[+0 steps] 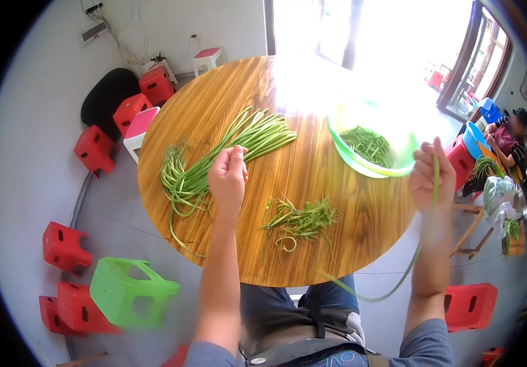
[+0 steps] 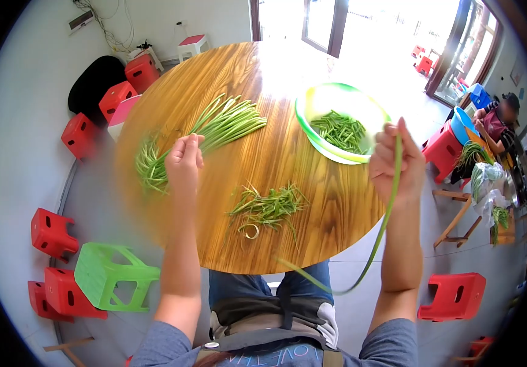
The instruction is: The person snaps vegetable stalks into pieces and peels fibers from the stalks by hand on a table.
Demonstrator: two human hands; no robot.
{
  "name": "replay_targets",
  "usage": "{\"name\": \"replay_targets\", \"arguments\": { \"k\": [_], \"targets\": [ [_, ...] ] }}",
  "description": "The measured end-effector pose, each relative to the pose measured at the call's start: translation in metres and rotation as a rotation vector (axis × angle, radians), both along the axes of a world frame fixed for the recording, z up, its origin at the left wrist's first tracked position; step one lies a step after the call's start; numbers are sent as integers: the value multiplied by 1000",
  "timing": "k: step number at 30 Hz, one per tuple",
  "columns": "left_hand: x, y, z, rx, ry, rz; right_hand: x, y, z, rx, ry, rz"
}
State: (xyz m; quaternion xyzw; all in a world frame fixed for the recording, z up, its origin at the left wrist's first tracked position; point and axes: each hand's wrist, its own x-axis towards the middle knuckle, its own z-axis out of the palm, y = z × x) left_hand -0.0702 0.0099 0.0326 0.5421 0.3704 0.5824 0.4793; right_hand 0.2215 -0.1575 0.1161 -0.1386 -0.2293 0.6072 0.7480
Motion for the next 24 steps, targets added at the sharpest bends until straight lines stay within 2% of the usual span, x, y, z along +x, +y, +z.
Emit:
{"name": "replay_targets", "arguments": {
  "k": [3, 4, 6, 9, 10, 12, 15, 16, 17, 19, 21, 24],
  "targets": [
    [-1, -22, 31, 5, 135, -164, -46, 5, 3, -70, 136, 234],
    [0, -28, 40, -59, 101, -251, -63, 7, 4, -90, 220, 315],
    [5, -42, 50, -191, 33, -429, -87, 17, -2, -33, 185, 397],
    [14, -57, 54, -415, -69, -778, -112, 44, -33, -109, -153, 171],
    [18, -59, 54, -469, -78, -781, -120, 52, -39, -149, -216, 117],
    [23, -61, 53, -577, -99, -779, -120, 63, -51, -203, -118, 97],
    [16, -51, 44, -547, 38, -790, -129, 76, -66, -285, -65, 27],
    [11, -44, 39, -456, 138, -804, -131, 79, -71, -311, -62, -3],
    [5, -37, 34, -365, 237, -815, -129, 82, -77, -251, -107, 59],
    [2, -32, 32, -365, 286, -796, -126, 87, -81, -291, -131, 106],
    [7, -29, 34, -544, 179, -739, -121, 98, -88, -316, -99, 117],
    [22, -16, 7, -238, 370, -532, -106, 117, -108, -360, -15, 62]
  ]
}}
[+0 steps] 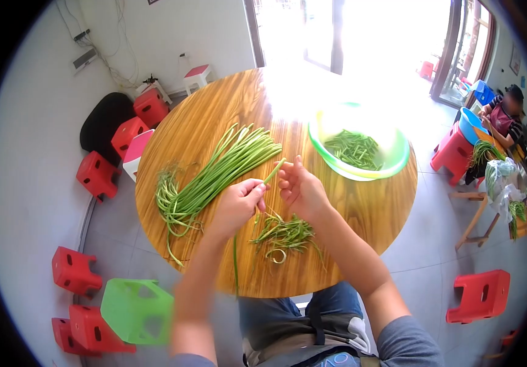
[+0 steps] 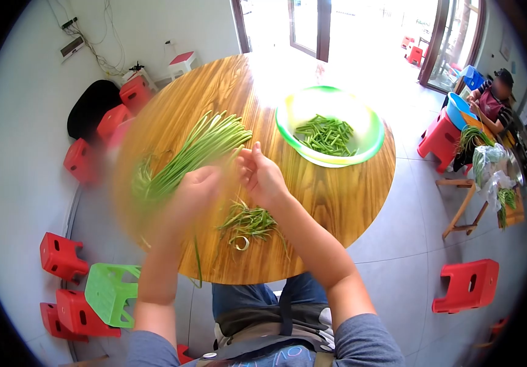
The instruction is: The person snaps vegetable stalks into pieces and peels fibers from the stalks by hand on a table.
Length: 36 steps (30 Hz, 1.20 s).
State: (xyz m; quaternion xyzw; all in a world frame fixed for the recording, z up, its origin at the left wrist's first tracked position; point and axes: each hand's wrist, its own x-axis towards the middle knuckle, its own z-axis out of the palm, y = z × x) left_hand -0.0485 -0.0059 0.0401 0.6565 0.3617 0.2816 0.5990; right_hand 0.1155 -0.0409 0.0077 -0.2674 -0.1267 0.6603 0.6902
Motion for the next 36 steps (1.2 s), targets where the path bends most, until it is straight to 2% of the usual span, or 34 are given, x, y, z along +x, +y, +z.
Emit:
{"name": "replay_targets", "arguments": {
  "k": [1, 3, 6, 9, 13, 16, 18, 21, 25, 31, 34, 36],
  "targets": [
    [6, 2, -8, 104, 19, 46, 3, 4, -3, -29, -11, -25],
    [14, -1, -7, -70, -83, 23, 7, 6, -7, -56, -43, -72],
    [29, 3, -22, -367, -247, -40, 14, 6, -13, 102, -48, -47],
    [47, 5, -50, -608, -410, -80, 29, 11, -30, 184, -301, -114],
    [63, 6, -55, -605, -435, -49, 43, 11, -29, 95, -435, -167],
    [65, 15, -67, -591, -447, -51, 41, 8, -23, 47, -663, -86],
    [57, 23, -78, -593, -441, -137, 41, 9, -24, 54, -692, -81],
    [50, 19, -70, -545, -414, -49, 41, 11, -32, 49, -708, -59],
    [45, 18, -63, -523, -390, -45, 32, 10, -29, 60, -632, -22],
    [46, 14, -63, -460, -311, -6, 36, 11, -36, 46, -720, -44],
    [47, 12, -64, -461, -300, 50, 26, 9, -30, 86, -840, -174],
    [49, 11, -63, -469, -293, 100, 21, 7, -32, 225, -1130, -315]
  ]
}}
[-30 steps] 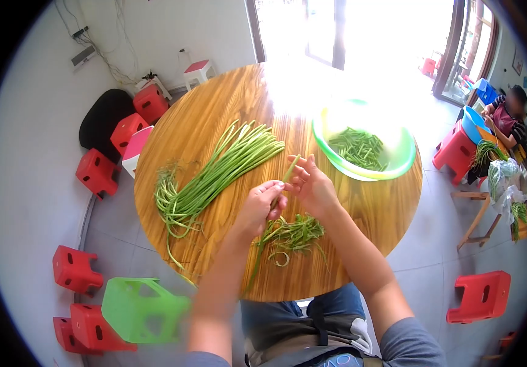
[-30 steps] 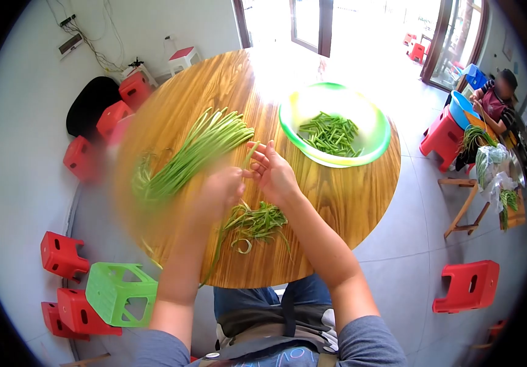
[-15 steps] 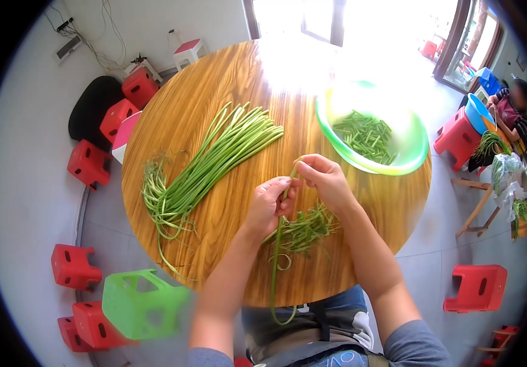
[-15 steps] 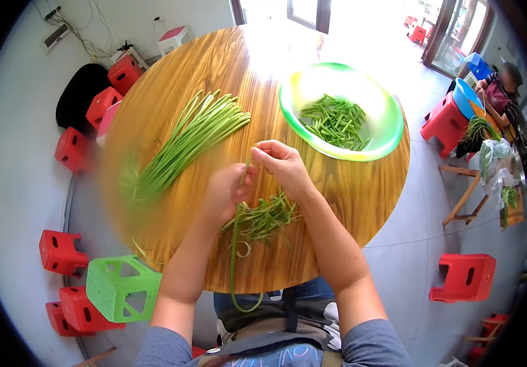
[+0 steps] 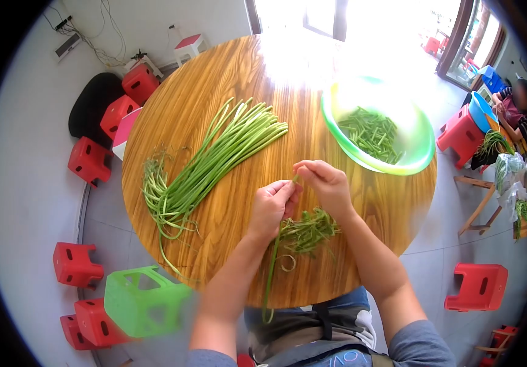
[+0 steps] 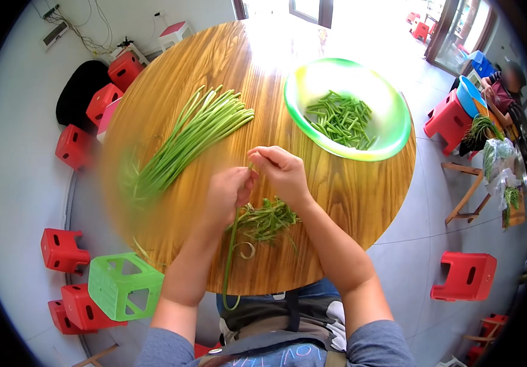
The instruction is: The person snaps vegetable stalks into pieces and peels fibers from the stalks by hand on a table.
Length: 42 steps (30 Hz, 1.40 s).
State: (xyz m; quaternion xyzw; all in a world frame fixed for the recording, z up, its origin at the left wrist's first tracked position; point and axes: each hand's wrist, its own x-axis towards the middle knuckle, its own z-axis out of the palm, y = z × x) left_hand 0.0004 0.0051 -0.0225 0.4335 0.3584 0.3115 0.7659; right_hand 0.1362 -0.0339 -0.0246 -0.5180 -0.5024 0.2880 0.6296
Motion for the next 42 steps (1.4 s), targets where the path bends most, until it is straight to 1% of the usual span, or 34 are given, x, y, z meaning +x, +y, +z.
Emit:
{"name": "replay_targets", "arguments": {
  "k": [4, 6, 9, 12, 15, 18, 21, 24, 27, 30, 33, 36, 37, 40, 42],
  "targets": [
    [-4, 4, -11, 29, -19, 16, -10, -1, -4, 402, -632, -84],
    [-4, 6, -14, 15, -75, 33, -13, -1, -2, 410, -602, -124],
    [0, 1, -4, -81, -68, 18, -5, 2, -4, 376, -612, -205],
    [-3, 3, -1, -68, -41, -11, -4, 2, 1, 393, -659, -221],
    [-11, 7, 5, -58, -66, -159, -2, -1, 2, 367, -731, -190],
    [-16, 13, 5, -110, -201, -242, 2, 0, -1, 347, -765, -186],
    [-21, 15, 13, -111, -132, -161, 2, 2, 2, 346, -700, -228],
    [-19, 12, 18, -131, -177, -149, -4, 1, 0, 211, -324, -153],
    [-19, 15, 14, -180, -222, -68, 0, -1, -2, -95, 3, 53],
    [-19, 22, 4, -193, -255, -23, 3, -1, -1, -140, 160, 153],
    [-17, 22, 7, -194, -243, 50, 1, -3, 11, -261, 329, 117],
    [-17, 22, 8, -205, -284, 68, 13, -2, 9, -257, 804, 389],
    [-18, 24, 5, -203, -324, 99, 14, -5, 14, -238, 821, 464],
    [-27, 37, -12, -231, -423, 211, 26, -5, 4, -182, 1016, 742],
    [-30, 46, -16, -293, -457, 309, 26, -8, 4, -159, 1067, 753]
  ]
}}
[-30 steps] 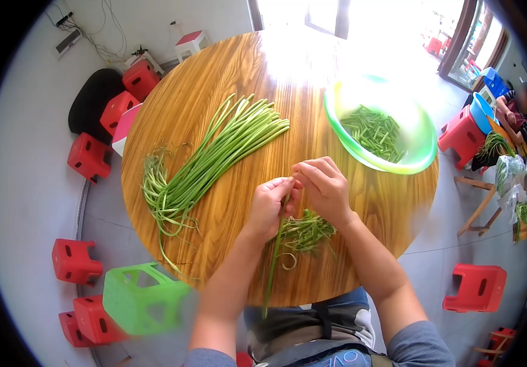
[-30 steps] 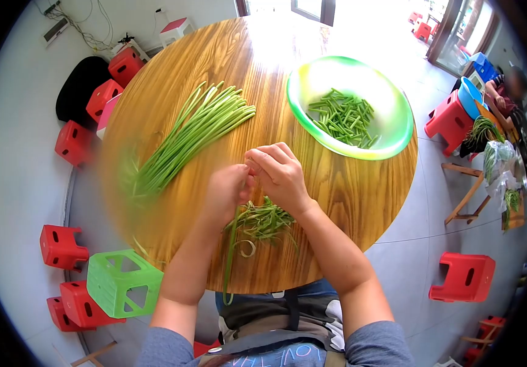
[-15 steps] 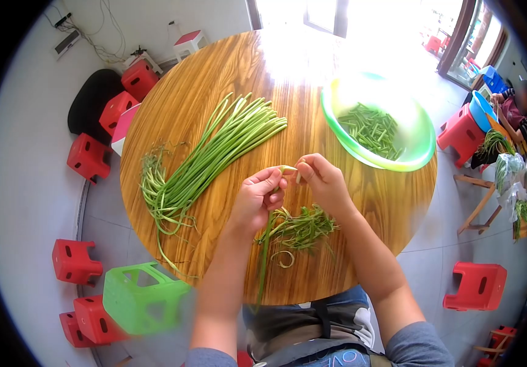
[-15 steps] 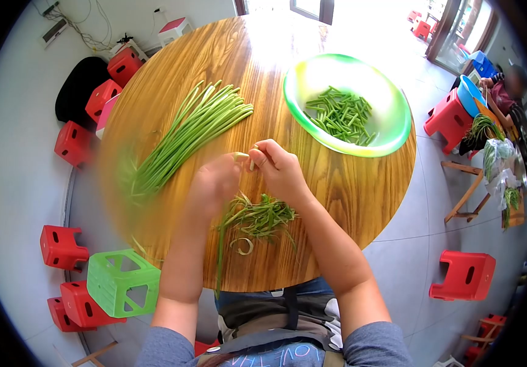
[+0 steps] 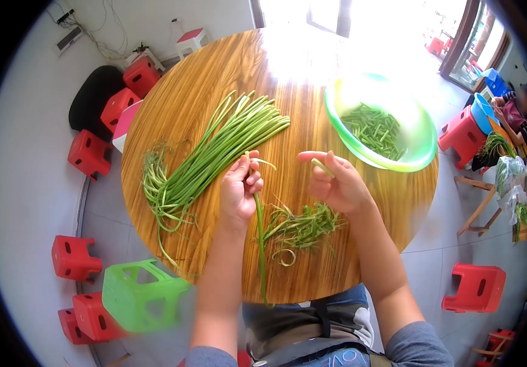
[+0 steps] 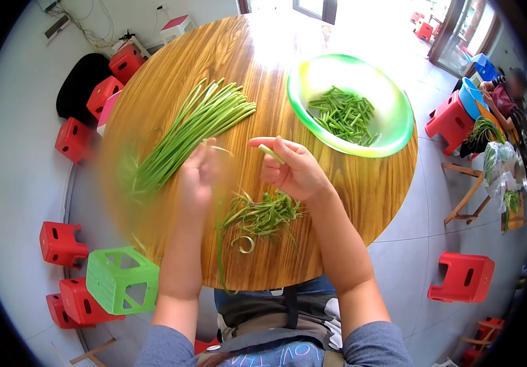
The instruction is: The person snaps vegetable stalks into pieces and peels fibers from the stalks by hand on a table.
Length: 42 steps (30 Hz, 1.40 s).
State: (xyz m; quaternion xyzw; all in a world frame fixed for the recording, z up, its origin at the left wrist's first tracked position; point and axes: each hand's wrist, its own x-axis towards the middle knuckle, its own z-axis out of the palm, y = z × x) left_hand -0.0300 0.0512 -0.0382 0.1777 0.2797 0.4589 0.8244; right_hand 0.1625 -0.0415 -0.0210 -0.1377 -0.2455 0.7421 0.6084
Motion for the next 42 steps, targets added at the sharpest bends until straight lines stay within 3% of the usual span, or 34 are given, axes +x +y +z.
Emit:
{"name": "replay_targets", "arguments": {
  "k": [4, 7, 10, 11, 15, 18, 20, 22, 24, 26, 27, 31, 34, 37, 42],
  "targets": [
    [1, -8, 7, -1, -16, -102, -7, -5, 13, -121, -25, -150],
    [6, -19, 15, 128, 34, -219, -1, 2, 3, -24, -21, -71],
    [15, -30, 25, 226, 116, -254, -16, 4, 1, -103, -934, -425],
    [15, -29, 25, 260, 107, -280, -27, 7, -3, 22, -1000, -595],
    [16, -29, 19, 250, 115, -266, -27, 2, -1, 79, -1089, -480],
    [14, -24, 15, 133, 82, -211, -20, -9, 21, 54, -929, -98],
    [9, -16, 12, 43, 79, -119, -13, -12, 22, 182, -905, 151],
    [-2, 5, -16, 45, -86, -173, -12, -15, 28, 312, -904, 332],
    [-7, 9, -13, 122, -152, -206, -14, -14, 25, 294, -1156, 224],
    [-3, 0, -1, 84, -35, -146, -12, -9, 17, 382, -1468, 72],
    [1, -5, 7, 46, 50, -111, -10, -9, 17, 377, -1502, 64],
    [6, -19, 20, 150, 191, -218, -21, -3, 19, -52, -1082, -483],
    [18, -38, 31, 292, 379, -327, -22, -1, 20, -100, -951, -498],
    [26, -44, 17, 319, 331, -473, -19, -4, 26, -116, -921, -341],
    [29, -47, 14, 501, 464, -640, -17, 1, 10, -106, -959, -539]
  ]
}}
